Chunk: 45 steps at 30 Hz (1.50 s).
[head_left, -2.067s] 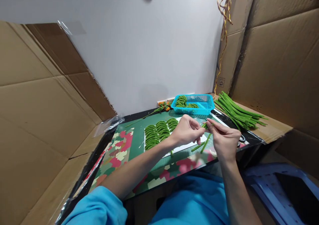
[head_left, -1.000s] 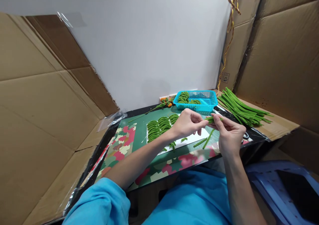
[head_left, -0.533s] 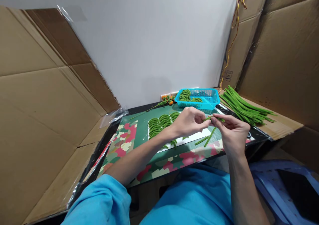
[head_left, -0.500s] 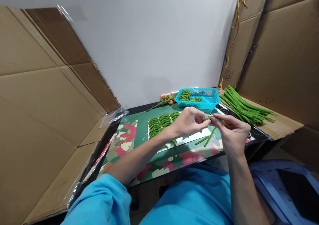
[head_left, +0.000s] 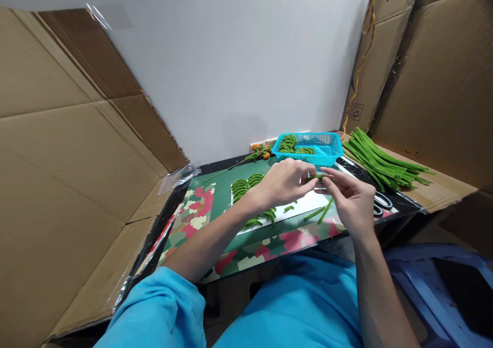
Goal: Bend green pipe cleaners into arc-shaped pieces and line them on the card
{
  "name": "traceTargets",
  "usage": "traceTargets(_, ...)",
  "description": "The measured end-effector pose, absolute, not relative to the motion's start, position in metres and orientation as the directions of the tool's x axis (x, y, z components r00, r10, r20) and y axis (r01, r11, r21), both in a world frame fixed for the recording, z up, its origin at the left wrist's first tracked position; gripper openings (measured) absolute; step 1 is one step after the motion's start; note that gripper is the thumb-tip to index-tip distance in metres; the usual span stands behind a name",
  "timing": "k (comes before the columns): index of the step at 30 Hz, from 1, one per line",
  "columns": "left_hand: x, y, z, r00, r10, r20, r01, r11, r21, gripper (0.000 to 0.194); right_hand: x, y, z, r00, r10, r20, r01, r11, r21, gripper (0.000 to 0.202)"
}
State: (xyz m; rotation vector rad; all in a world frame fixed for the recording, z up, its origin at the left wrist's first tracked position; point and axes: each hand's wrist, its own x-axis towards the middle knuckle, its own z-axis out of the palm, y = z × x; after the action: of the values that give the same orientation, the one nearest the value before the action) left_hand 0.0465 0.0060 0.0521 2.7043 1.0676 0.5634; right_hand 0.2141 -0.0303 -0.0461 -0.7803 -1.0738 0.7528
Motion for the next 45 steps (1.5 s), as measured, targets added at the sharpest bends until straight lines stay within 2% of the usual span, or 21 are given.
traceTargets(9, 0.038, 0.011, 0.056, 0.734, 0.655, 0.180, 0.630, -0.755, 0.180, 0.019, 0.216, -0.024, -0.055, 0.278, 0.870, 0.406, -0.124, 0.452, -0.883, 0.032)
traceTargets(12, 0.035, 0.014, 0.053, 0.735, 0.659, 0.161, 0.633, -0.751, 0.187, 0.014, 0.215, -0.022, -0.059, 0.222, 0.885, 0.410, -0.096, 0.438, -0.894, 0.032)
traceTargets(15, 0.033, 0.015, 0.051, 0.733, 0.671, 0.114, 0.648, -0.739, 0.186, 0.015, 0.214, -0.020, -0.062, 0.132, 0.882, 0.452, 0.027, 0.453, -0.891, 0.027)
traceTargets(18, 0.030, 0.016, 0.051, 0.710, 0.702, 0.046, 0.695, -0.710, 0.112, 0.013, 0.211, -0.020, -0.065, 0.037, 0.866, 0.499, 0.201, 0.483, -0.852, 0.018)
traceTargets(21, 0.027, 0.017, 0.049, 0.695, 0.718, -0.038, 0.719, -0.693, 0.052, 0.011, 0.208, -0.019, -0.068, -0.043, 0.867, 0.496, 0.337, 0.480, -0.810, 0.012)
traceTargets(24, 0.026, 0.020, 0.047, 0.691, 0.719, -0.072, 0.723, -0.688, 0.060, 0.007, 0.205, -0.017, -0.071, -0.091, 0.875, 0.476, 0.409, 0.468, -0.783, 0.010)
traceTargets(28, 0.025, 0.025, 0.045, 0.700, 0.709, -0.087, 0.714, -0.697, 0.065, 0.006, 0.201, -0.016, -0.072, -0.118, 0.873, 0.473, 0.449, 0.472, -0.759, 0.009)
traceTargets(36, 0.025, 0.027, 0.050, 0.676, 0.706, -0.211, 0.723, -0.691, 0.003, 0.010, 0.193, -0.012, -0.077, -0.166, 0.856, 0.490, 0.502, 0.501, -0.705, 0.008)
traceTargets(45, 0.022, 0.032, 0.046, 0.651, 0.710, -0.269, 0.740, -0.673, 0.016, 0.015, 0.192, -0.010, -0.082, -0.203, 0.864, 0.460, 0.530, 0.492, -0.691, 0.013)
